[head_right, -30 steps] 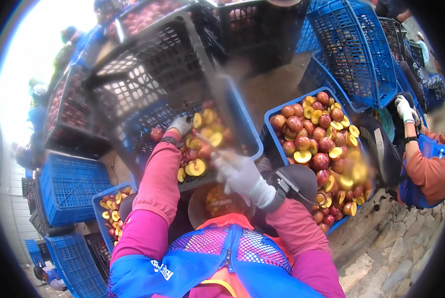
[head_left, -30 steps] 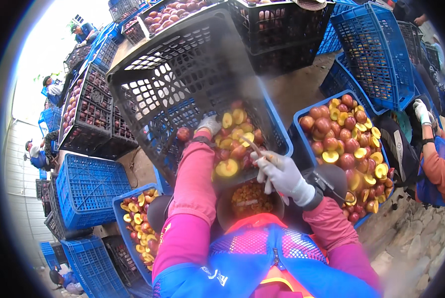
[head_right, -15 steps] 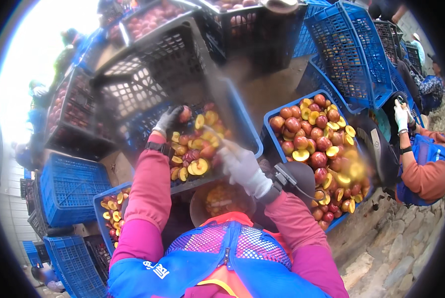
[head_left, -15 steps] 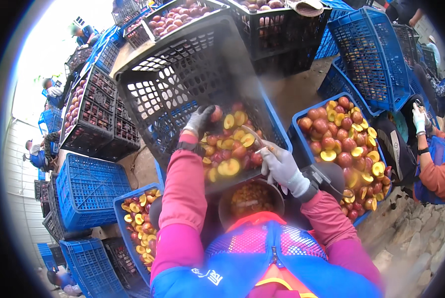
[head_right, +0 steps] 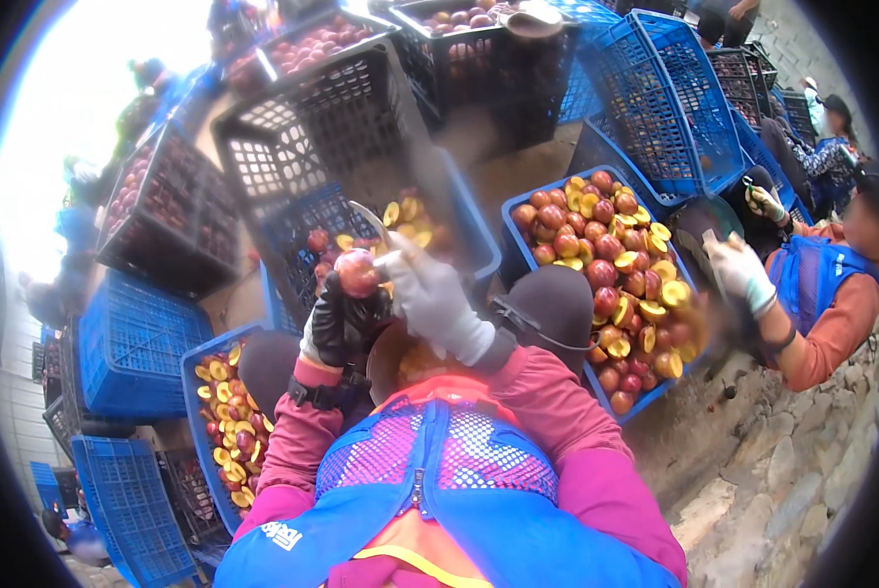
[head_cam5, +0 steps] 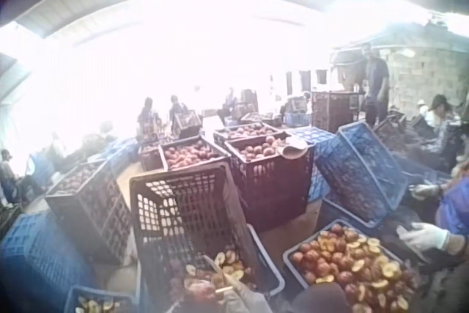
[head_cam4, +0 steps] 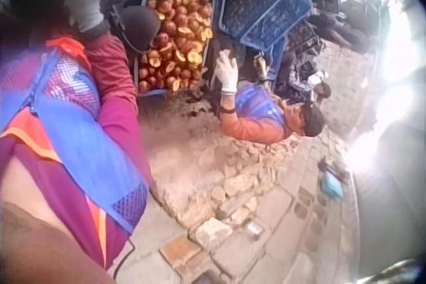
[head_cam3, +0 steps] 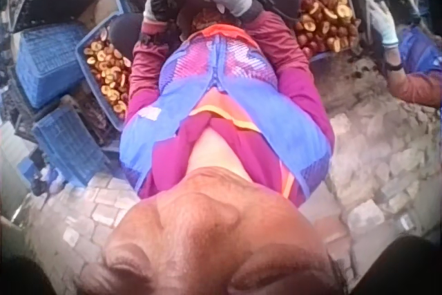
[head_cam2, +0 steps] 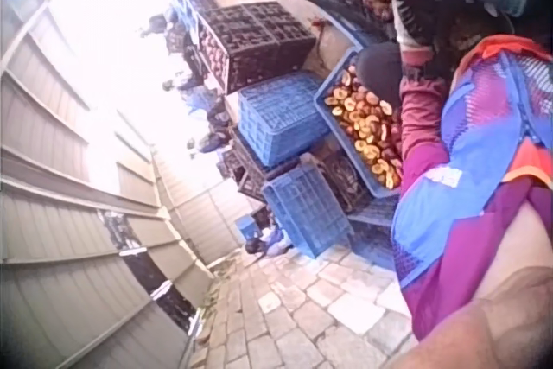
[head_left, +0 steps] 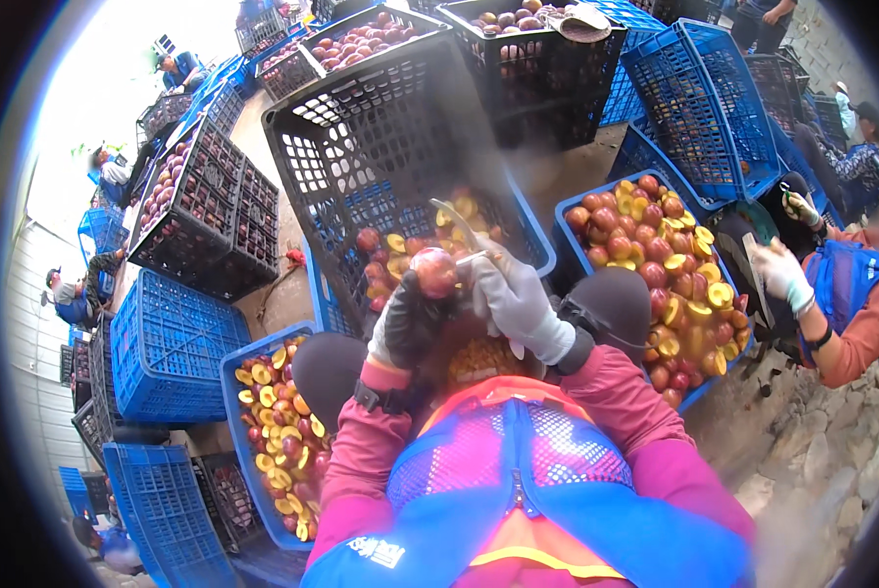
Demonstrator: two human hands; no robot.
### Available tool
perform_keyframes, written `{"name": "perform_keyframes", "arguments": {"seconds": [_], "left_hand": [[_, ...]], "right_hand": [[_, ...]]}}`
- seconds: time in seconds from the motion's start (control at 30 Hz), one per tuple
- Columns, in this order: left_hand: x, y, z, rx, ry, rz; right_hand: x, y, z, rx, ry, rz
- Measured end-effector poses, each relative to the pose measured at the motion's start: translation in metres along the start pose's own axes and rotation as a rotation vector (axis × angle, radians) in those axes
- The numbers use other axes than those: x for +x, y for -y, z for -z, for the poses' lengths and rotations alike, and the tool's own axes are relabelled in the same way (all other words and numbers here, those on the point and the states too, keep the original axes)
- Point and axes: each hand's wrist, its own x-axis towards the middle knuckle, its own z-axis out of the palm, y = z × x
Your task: Cutting peaches into halves and pitting them in an agricultural processing area.
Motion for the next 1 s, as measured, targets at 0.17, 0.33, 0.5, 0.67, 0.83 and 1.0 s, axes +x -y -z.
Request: {"name": "perform_keyframes", "arguments": {"seconds": [0.17,0.33,0.5,0.67,0.83,1.0], "left_hand": [[-0.029,0.02,0.004,0.278,0.065,-0.09],[-0.054,0.029,-0.017,0.417,0.01,-0.157],[-0.062,0.029,0.015,0.586,0.015,-0.16],[-0.074,0.026,0.011,0.714,-0.01,-0.114],[-0.079,0.019,0.023,0.749,0.026,-0.058],[-0.081,0.016,0.001,1.138,-0.082,-0.183]], "right_hand": [[-0.024,-0.028,-0.016,-0.19,-0.057,0.148],[-0.036,-0.04,-0.024,-0.426,-0.11,0.28],[-0.047,-0.042,-0.032,-0.586,-0.089,0.209],[-0.051,-0.06,-0.029,-0.685,-0.05,0.126],[-0.052,-0.063,-0.037,-0.73,0.011,0.043],[-0.055,-0.069,-0.032,-0.809,0.044,0.135]]}}
